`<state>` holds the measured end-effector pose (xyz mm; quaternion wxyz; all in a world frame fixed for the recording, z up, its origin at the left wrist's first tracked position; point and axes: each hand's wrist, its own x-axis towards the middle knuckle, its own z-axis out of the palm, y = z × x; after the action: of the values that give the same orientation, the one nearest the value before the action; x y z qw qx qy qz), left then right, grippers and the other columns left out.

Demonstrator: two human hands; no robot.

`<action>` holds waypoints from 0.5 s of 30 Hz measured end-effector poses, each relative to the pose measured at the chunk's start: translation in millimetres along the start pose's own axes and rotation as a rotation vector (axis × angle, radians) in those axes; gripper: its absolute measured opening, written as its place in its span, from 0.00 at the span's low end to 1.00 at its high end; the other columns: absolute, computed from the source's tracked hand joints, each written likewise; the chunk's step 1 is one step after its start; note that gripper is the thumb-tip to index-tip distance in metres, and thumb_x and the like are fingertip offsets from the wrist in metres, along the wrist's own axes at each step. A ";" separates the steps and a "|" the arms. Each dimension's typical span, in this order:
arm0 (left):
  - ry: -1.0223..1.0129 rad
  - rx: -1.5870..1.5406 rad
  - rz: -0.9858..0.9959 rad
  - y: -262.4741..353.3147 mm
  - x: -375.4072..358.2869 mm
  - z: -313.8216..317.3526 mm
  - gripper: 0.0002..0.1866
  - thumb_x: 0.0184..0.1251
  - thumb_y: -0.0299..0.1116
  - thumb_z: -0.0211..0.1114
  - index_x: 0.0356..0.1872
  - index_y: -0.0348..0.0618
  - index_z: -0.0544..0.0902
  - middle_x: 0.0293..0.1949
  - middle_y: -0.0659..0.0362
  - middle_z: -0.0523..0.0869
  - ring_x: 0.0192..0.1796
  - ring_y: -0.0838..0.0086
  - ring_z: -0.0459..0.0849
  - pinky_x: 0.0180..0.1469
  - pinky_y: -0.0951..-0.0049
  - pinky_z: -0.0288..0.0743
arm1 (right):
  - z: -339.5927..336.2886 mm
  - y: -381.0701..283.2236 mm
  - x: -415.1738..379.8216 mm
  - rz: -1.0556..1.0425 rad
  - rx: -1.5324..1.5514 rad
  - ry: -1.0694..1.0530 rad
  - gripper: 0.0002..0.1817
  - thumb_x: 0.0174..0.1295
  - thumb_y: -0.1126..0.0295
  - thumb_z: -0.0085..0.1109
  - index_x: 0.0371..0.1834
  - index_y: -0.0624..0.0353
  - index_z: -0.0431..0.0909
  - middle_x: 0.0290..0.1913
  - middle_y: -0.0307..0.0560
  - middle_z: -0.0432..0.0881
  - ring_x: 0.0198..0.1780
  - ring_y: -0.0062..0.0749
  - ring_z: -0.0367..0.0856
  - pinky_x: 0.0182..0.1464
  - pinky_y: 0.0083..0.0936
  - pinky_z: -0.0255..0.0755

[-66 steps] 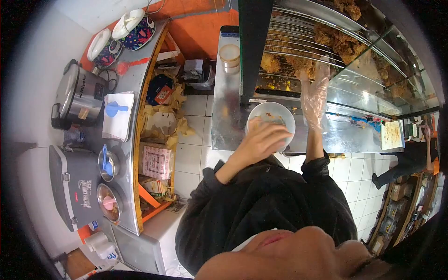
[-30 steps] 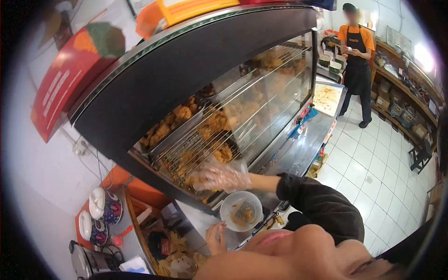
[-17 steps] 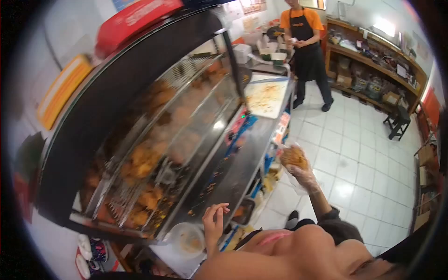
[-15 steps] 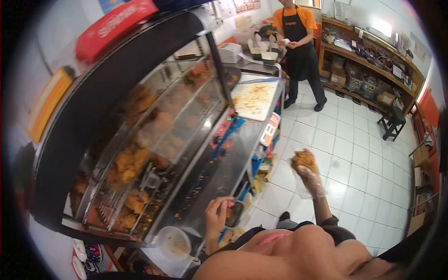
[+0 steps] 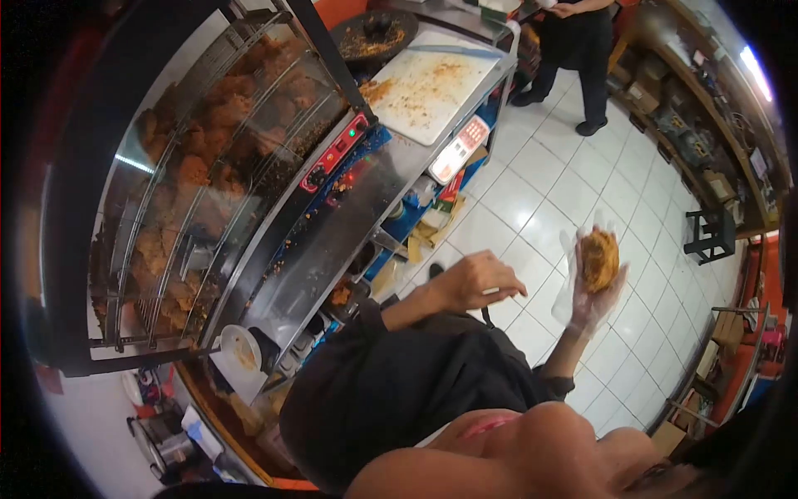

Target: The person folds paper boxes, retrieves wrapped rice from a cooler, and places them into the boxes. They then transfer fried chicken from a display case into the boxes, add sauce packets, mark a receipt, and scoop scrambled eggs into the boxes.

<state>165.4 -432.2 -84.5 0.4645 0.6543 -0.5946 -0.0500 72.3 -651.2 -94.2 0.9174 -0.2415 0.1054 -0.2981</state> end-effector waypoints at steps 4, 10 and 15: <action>0.104 0.031 -0.123 -40.2 26.9 -32.4 0.05 0.60 0.30 0.60 0.36 0.46 0.82 0.31 0.63 0.83 0.34 0.71 0.81 0.40 0.71 0.69 | 23.2 19.1 85.0 0.206 0.138 -0.215 0.31 0.69 0.53 0.36 0.67 0.64 0.52 0.63 0.62 0.62 0.63 0.54 0.63 0.61 0.47 0.66; 0.388 -0.266 -0.463 -136.7 80.5 -61.9 0.09 0.65 0.28 0.54 0.38 0.38 0.81 0.30 0.58 0.83 0.35 0.74 0.81 0.41 0.75 0.72 | 43.1 40.5 227.1 0.257 0.020 -0.200 0.28 0.68 0.54 0.40 0.63 0.64 0.59 0.59 0.57 0.69 0.59 0.46 0.71 0.56 0.44 0.72; 0.402 -0.479 -0.503 -226.1 158.6 -83.4 0.08 0.65 0.27 0.54 0.39 0.38 0.81 0.31 0.57 0.83 0.35 0.75 0.81 0.41 0.76 0.72 | 67.2 44.4 320.7 -0.118 -0.845 -0.208 0.24 0.68 0.57 0.44 0.60 0.64 0.62 0.57 0.54 0.71 0.59 0.45 0.70 0.60 0.48 0.67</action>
<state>428.1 -548.6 -111.2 0.6844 0.6493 -0.2844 -0.1705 373.5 -786.0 -74.7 0.7250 -0.6301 0.1114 -0.2548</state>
